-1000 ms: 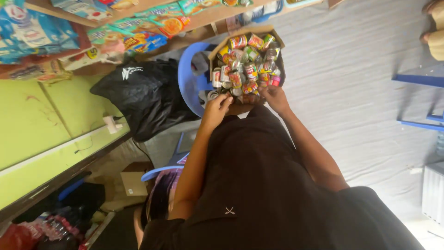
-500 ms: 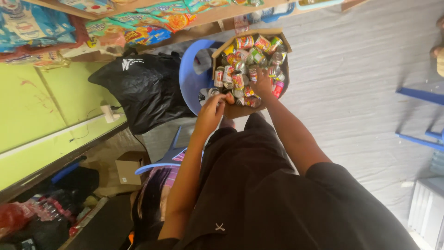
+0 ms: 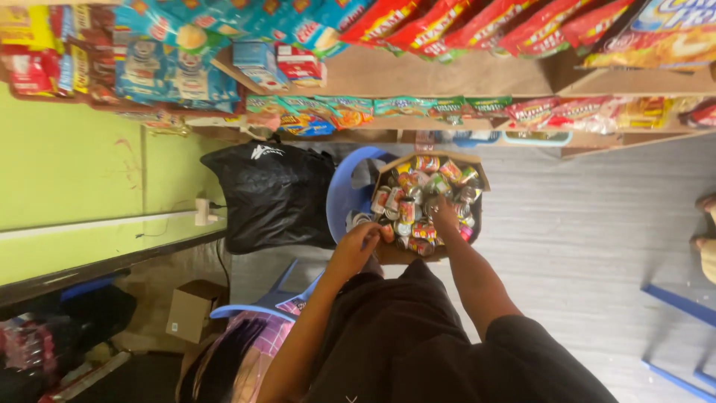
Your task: The recorder is taking canned food items from a container and placing them onto the shelves in an organized manner.
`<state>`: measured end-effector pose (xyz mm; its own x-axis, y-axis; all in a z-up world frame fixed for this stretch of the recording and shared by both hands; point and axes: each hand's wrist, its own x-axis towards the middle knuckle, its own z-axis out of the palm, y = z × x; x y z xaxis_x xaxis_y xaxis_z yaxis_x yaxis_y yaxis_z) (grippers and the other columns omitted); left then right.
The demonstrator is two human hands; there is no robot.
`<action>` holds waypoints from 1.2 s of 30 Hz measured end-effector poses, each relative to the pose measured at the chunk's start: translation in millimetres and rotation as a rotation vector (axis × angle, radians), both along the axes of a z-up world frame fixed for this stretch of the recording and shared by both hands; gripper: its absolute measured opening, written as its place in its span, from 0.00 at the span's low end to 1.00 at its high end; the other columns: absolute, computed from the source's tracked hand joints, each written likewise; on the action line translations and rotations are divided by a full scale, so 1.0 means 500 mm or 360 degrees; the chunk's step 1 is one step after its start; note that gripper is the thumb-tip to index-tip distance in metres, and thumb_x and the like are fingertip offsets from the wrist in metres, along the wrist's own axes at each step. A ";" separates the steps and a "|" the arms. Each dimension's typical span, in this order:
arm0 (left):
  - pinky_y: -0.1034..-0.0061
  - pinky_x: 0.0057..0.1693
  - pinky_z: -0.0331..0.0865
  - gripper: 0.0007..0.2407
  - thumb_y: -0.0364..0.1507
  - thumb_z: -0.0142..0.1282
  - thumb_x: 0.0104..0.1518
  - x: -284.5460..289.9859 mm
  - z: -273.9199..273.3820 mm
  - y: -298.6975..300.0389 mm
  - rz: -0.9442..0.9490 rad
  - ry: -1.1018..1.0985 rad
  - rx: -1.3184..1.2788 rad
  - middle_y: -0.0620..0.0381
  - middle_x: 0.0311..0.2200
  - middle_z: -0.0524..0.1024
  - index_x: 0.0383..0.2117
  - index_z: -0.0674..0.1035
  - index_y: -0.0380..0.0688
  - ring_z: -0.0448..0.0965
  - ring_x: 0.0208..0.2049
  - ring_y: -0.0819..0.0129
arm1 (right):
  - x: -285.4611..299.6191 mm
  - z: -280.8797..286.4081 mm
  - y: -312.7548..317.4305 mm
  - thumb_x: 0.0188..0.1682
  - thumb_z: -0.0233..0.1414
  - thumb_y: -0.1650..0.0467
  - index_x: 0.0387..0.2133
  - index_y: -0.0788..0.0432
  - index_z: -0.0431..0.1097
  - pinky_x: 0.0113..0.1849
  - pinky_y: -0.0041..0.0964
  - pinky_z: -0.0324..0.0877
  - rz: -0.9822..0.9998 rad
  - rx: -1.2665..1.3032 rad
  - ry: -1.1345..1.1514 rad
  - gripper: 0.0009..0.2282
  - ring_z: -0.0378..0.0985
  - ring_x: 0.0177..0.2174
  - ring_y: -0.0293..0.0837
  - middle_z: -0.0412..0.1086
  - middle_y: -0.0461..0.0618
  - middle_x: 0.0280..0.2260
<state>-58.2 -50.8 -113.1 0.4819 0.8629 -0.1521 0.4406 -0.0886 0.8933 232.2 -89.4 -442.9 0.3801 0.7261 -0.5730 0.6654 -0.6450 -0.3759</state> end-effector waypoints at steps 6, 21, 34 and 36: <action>0.69 0.42 0.75 0.12 0.25 0.57 0.60 0.018 0.012 0.035 -0.0009 -0.0054 0.0020 0.50 0.38 0.80 0.49 0.76 0.41 0.82 0.34 0.57 | 0.000 0.204 -0.021 0.50 0.61 0.65 0.55 0.54 0.60 0.47 0.58 0.71 -0.0105 0.0763 0.0102 0.23 0.74 0.48 0.66 0.70 0.66 0.49; 0.62 0.60 0.69 0.25 0.33 0.67 0.52 0.059 0.356 0.165 -0.0263 0.0060 0.0830 0.47 0.55 0.73 0.57 0.74 0.43 0.74 0.56 0.49 | -0.126 0.830 0.096 0.44 0.65 0.72 0.54 0.62 0.51 0.50 0.44 0.74 0.0503 0.1759 0.0560 0.30 0.76 0.51 0.52 0.68 0.64 0.55; 0.64 0.55 0.75 0.23 0.33 0.72 0.56 0.055 0.708 0.433 0.0041 -0.0229 0.1674 0.46 0.49 0.77 0.55 0.76 0.39 0.81 0.49 0.53 | -0.124 0.951 0.064 0.47 0.61 0.80 0.63 0.61 0.50 0.52 0.42 0.75 0.0273 0.2061 0.0684 0.32 0.77 0.52 0.51 0.71 0.61 0.51; 0.63 0.52 0.75 0.22 0.34 0.71 0.57 0.061 0.719 0.510 0.0054 -0.0214 0.1679 0.46 0.47 0.77 0.54 0.76 0.39 0.82 0.47 0.53 | -0.126 0.945 0.058 0.47 0.60 0.80 0.63 0.61 0.51 0.52 0.42 0.74 0.0266 0.2010 0.0704 0.31 0.78 0.50 0.50 0.72 0.60 0.48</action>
<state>-27.5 204.3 246.4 0.4122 0.5407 0.7333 0.3611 -0.8359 0.4133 169.2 -60.4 29.6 0.1947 0.8631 0.4660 0.3709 0.3750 -0.8496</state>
